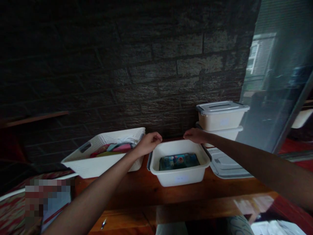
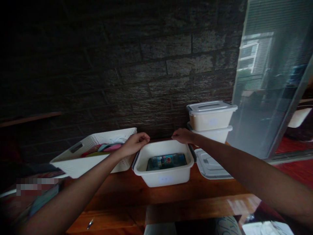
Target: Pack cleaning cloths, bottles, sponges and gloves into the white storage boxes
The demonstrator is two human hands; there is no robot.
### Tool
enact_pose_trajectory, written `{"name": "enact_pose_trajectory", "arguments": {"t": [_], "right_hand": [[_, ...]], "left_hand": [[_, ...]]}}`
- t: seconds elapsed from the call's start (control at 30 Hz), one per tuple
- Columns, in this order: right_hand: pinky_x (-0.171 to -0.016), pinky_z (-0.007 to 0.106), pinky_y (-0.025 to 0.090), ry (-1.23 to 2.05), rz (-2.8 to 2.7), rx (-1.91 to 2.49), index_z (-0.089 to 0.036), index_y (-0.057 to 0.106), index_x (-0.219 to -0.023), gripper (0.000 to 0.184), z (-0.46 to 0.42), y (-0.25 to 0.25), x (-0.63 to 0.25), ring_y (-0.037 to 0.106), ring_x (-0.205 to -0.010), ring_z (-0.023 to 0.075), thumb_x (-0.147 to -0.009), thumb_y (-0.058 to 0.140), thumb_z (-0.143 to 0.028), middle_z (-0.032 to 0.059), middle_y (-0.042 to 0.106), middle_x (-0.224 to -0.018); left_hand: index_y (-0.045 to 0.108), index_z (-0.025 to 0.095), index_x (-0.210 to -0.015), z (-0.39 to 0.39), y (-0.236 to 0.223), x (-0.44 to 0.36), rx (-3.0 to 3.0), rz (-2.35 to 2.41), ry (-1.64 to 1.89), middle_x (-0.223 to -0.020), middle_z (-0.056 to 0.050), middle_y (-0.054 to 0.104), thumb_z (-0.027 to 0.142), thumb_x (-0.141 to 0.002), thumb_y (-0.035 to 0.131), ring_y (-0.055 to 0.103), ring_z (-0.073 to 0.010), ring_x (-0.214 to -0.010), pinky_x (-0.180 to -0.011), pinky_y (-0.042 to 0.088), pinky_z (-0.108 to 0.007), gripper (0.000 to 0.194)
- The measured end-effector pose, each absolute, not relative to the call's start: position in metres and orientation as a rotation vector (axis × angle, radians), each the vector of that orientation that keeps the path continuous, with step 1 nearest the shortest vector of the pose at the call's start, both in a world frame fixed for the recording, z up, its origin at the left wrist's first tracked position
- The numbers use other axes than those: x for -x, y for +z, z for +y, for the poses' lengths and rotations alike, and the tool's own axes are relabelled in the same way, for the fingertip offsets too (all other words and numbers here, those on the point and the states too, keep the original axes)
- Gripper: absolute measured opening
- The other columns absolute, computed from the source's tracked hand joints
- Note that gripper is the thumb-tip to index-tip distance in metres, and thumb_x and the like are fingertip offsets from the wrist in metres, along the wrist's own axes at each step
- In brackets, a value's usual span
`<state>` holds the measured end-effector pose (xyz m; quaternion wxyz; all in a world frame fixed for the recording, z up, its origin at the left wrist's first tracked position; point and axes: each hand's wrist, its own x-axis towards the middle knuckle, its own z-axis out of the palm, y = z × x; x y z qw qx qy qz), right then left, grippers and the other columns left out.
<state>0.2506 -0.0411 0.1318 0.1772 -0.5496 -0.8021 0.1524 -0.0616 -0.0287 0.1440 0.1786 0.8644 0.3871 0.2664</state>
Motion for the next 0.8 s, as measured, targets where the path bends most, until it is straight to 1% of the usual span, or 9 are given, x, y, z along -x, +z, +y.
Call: {"name": "enact_pose_trajectory", "arguments": {"t": [0.1, 0.3, 0.43, 0.53, 0.6, 0.67, 0.8], "right_hand": [[-0.082, 0.033, 0.053, 0.371, -2.295, 1.492, -0.015, 0.080, -0.103, 0.035, -0.036, 0.134, -0.246, 0.074, -0.090, 0.0258, -0.095, 0.053, -0.034, 0.0090, 0.080, -0.098], [-0.080, 0.032, 0.050, 0.307, -2.383, 1.315, -0.017, 0.080, -0.100, 0.034, -0.020, 0.152, -0.217, 0.074, -0.089, 0.0236, -0.093, 0.052, -0.035, 0.0070, 0.080, -0.100], [-0.082, 0.030, 0.050, 0.278, -2.391, 1.242, -0.017, 0.079, -0.100, 0.032, -0.009, 0.170, -0.179, 0.073, -0.091, 0.0220, -0.095, 0.051, -0.032, 0.0071, 0.080, -0.103], [-0.082, 0.029, 0.050, 0.256, -2.394, 1.195, -0.017, 0.079, -0.099, 0.030, 0.005, 0.178, -0.143, 0.073, -0.090, 0.0206, -0.096, 0.052, -0.029, 0.0066, 0.080, -0.100], [-0.078, 0.027, 0.050, 0.243, -2.399, 1.171, -0.016, 0.079, -0.099, 0.028, 0.017, 0.180, -0.117, 0.073, -0.087, 0.0195, -0.095, 0.053, -0.027, 0.0063, 0.080, -0.098], [-0.076, 0.026, 0.049, 0.227, -2.415, 1.141, -0.016, 0.080, -0.099, 0.026, 0.031, 0.180, -0.087, 0.073, -0.085, 0.0183, -0.095, 0.055, -0.024, 0.0063, 0.080, -0.097], [-0.076, 0.023, 0.048, 0.179, -2.472, 1.067, -0.016, 0.081, -0.097, 0.024, 0.059, 0.177, -0.027, 0.073, -0.084, 0.0169, -0.091, 0.058, -0.015, 0.0068, 0.081, -0.097]], "left_hand": [[0.071, 0.019, -0.101, -0.040, 0.167, 0.086, -2.495, 1.120, 0.769, -0.102, -0.005, 0.077, 0.034, -0.094, 0.053, 0.071, -0.0198, -0.096, -0.084, 0.053, -0.028, 0.024], [0.072, 0.018, -0.099, -0.036, 0.204, 0.182, -2.510, 1.424, 0.815, -0.100, -0.005, 0.077, 0.039, -0.095, 0.051, 0.071, -0.0206, -0.094, -0.083, 0.053, -0.028, 0.030], [0.075, 0.018, -0.096, -0.019, 0.205, 0.248, -2.469, 1.690, 0.715, -0.093, -0.005, 0.078, 0.038, -0.091, 0.056, 0.072, -0.0221, -0.085, -0.076, 0.053, -0.028, 0.028], [0.076, 0.017, -0.096, -0.003, 0.199, 0.282, -2.429, 1.854, 0.566, -0.089, -0.006, 0.078, 0.036, -0.090, 0.061, 0.073, -0.0234, -0.084, -0.073, 0.053, -0.028, 0.024], [0.075, 0.016, -0.098, 0.012, 0.193, 0.294, -2.417, 1.921, 0.443, -0.093, -0.007, 0.077, 0.035, -0.092, 0.065, 0.073, -0.0225, -0.087, -0.076, 0.055, -0.030, 0.023], [0.072, 0.015, -0.103, 0.033, 0.186, 0.298, -2.420, 1.956, 0.315, -0.101, -0.007, 0.075, 0.037, -0.095, 0.066, 0.071, -0.0210, -0.091, -0.082, 0.058, -0.035, 0.024], [0.067, 0.016, -0.119, 0.081, 0.170, 0.293, -2.450, 2.011, 0.103, -0.119, -0.009, 0.068, 0.038, -0.098, 0.065, 0.068, -0.0223, -0.103, -0.089, 0.059, -0.042, 0.030]]}}
